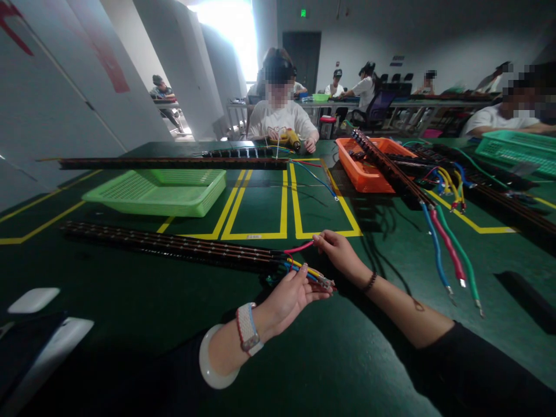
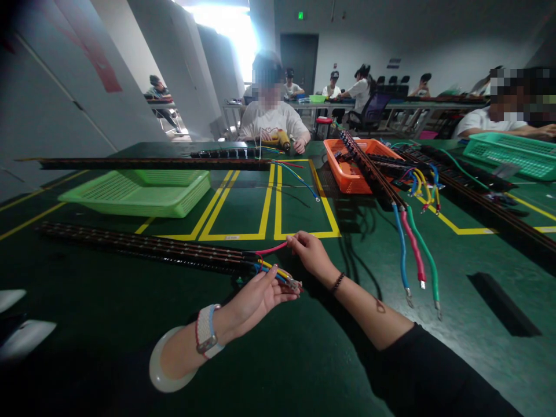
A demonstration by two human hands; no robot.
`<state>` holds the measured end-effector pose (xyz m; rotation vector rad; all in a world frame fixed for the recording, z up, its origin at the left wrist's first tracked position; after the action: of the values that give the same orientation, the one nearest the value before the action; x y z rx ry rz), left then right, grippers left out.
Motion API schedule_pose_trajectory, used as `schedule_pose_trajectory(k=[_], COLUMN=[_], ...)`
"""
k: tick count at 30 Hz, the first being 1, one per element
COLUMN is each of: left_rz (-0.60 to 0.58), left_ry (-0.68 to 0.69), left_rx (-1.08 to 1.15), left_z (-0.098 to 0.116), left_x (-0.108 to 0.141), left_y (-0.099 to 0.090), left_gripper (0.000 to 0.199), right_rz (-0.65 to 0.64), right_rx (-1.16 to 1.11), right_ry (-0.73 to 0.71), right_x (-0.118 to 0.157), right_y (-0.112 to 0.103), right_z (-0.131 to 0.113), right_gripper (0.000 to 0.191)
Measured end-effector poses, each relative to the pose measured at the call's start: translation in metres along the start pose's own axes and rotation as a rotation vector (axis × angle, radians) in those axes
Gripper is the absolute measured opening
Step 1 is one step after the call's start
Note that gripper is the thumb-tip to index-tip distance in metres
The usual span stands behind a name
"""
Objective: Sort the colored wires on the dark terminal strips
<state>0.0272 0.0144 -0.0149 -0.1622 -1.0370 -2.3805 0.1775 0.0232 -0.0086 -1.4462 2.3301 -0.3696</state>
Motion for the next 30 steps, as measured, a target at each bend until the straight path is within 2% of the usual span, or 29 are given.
schedule_pose_trajectory(k=[6,11,13,17,20,23,26,30], left_rz=[-0.016,-0.006,0.002,0.002,-0.009,0.008,0.017,0.001], left_ry=[-0.011,-0.024,-0.034,-0.040,-0.040,-0.035,-0.041,-0.013], left_rx=[0.015,0.043,0.048,0.053,0.068,0.078,0.053,0.018], left_z=[-0.001,0.000,0.000,0.001,0.002,0.004,0.004,0.002], left_x=[-0.002,-0.001,-0.001,0.000,0.001,0.003,0.002,0.000], left_y=[-0.001,0.000,0.000,0.000,0.003,0.003,0.002,0.000], left_gripper=[0.035,0.033,0.033,0.031,0.030,0.024,0.021,0.024], right_rz=[-0.027,-0.074,-0.055,-0.054,-0.169,-0.246,-0.237,-0.163], right_rx=[0.055,0.358,0.476,0.526,0.526,0.541,0.518,0.510], right_ry=[-0.016,-0.053,-0.088,-0.214,-0.377,-0.467,-0.454,-0.323], right_x=[0.008,0.021,0.026,0.038,0.048,0.053,0.052,0.046], right_y=[-0.002,-0.007,-0.010,-0.013,-0.008,-0.004,-0.003,-0.007], right_z=[-0.002,-0.008,-0.012,-0.021,-0.031,-0.036,-0.035,-0.027], right_gripper=[0.043,0.046,0.048,0.053,0.053,0.044,0.040,0.040])
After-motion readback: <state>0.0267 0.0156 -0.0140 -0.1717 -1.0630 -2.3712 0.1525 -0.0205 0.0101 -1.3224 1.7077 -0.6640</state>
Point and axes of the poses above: each hand's wrist, its own x-axis away from the middle knuckle, its own y-axis out of the palm, z = x × y, the point moved 6 cm from there along -x, towards the middle knuckle, and after that the axes turned 2 degrees about x, right-handed, at the moved point
